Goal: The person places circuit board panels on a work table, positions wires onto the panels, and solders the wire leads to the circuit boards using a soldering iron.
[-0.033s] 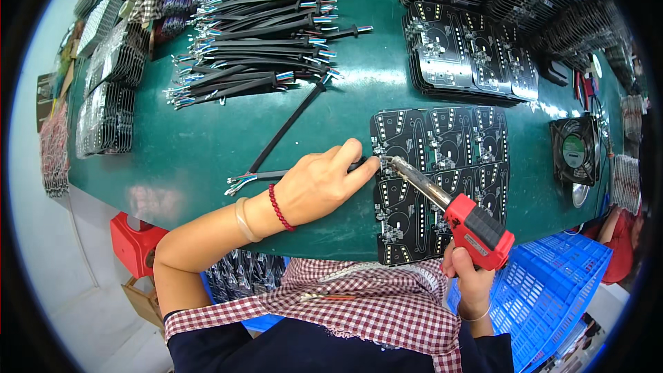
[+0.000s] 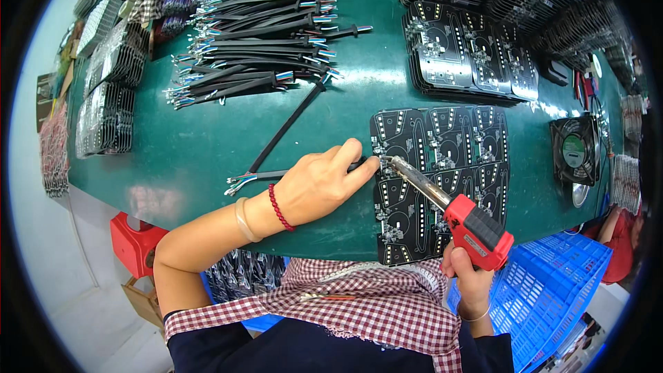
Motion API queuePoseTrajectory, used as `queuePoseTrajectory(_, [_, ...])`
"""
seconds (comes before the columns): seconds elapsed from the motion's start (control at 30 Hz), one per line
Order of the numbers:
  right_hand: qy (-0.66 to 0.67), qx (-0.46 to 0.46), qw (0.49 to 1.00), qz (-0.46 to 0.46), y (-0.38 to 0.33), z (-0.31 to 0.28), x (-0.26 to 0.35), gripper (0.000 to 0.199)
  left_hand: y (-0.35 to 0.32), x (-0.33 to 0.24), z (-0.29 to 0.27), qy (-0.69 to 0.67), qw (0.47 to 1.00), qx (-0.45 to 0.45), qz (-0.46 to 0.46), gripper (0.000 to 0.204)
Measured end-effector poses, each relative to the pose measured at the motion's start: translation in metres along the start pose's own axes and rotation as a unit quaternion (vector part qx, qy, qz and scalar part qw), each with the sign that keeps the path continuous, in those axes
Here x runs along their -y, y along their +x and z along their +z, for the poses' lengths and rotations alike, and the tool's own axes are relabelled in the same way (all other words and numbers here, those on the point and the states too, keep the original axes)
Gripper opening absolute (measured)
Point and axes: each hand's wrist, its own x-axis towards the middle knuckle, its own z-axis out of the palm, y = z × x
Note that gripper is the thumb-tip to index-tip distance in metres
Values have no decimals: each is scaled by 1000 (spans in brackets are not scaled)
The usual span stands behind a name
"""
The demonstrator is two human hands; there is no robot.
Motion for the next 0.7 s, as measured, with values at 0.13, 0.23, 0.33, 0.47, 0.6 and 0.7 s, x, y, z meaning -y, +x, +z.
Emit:
queuePoseTrajectory(0.13, [1,-45,999,-2,-5,3,-5,18,0,-1,0,5,1000,3,3,35])
queuePoseTrajectory(0.23, [-12,-47,999,1,-5,2,-5,19,2,-1,-3,1,1000,5,2,35])
queuePoseTrajectory(0.33, [-63,-1,997,-35,-3,-2,-7,24,1,-1,-2,-4,1000,1,3,36])
queuePoseTrajectory(0.47, [2,-33,998,-51,-2,3,4,28,1,-1,-2,-9,1000,2,-4,36])
queuePoseTrajectory(0.6, [17,-28,999,-30,-4,0,4,32,3,3,2,-26,1000,-10,-14,34])
queuePoseTrajectory(0.7, [-2,-23,999,-29,-6,0,0,32,3,4,1,-40,999,-14,-26,33])
